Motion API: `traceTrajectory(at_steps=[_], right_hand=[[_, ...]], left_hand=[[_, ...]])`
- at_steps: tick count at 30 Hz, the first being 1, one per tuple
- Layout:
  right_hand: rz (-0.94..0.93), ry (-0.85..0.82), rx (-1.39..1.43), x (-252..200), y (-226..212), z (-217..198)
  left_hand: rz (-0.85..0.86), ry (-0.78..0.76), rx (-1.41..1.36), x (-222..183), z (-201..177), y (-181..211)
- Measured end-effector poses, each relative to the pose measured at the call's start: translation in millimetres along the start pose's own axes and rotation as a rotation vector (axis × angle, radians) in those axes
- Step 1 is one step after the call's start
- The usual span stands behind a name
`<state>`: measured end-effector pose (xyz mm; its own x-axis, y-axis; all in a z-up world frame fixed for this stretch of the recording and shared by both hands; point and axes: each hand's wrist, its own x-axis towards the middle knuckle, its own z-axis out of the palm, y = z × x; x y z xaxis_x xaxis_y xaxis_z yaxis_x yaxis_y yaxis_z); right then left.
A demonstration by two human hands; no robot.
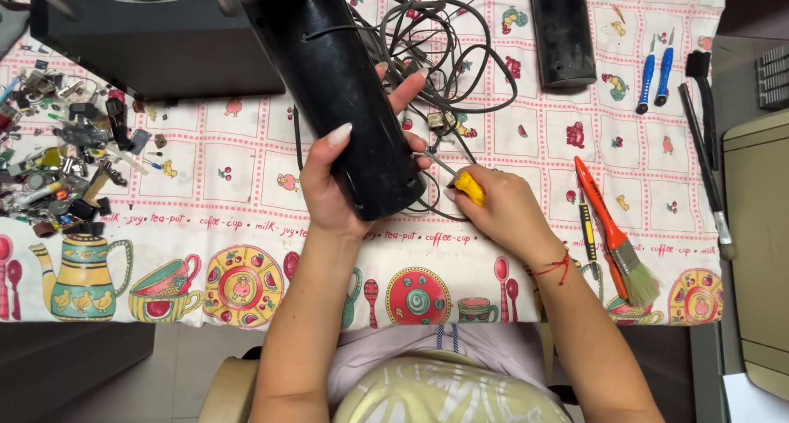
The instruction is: A person uses a screwdriver to remove screws from a black speaker housing and then pries the casing open to reveal the internal components.
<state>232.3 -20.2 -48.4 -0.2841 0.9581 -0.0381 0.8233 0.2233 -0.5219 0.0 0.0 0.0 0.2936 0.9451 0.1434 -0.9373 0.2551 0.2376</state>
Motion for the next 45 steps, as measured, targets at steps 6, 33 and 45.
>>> traceTrajectory(at_steps=[6, 33, 45], right_hand=[[0.005, -0.075, -0.096, 0.8, 2.7, 2.0], [0.625, 0.555, 0.082, -48.9, 63.6, -20.9], [0.508, 0.778, 0.311, -63.2, 71.9, -10.8]], left_hand=[[-0.019, -0.04, 0.004, 0.6, -1.6, -2.7], [-0.31, -0.008, 0.229, -12.7, -31.5, -81.1], [-0.321, 0.012, 0.437, -12.3, -4.9, -75.6]])
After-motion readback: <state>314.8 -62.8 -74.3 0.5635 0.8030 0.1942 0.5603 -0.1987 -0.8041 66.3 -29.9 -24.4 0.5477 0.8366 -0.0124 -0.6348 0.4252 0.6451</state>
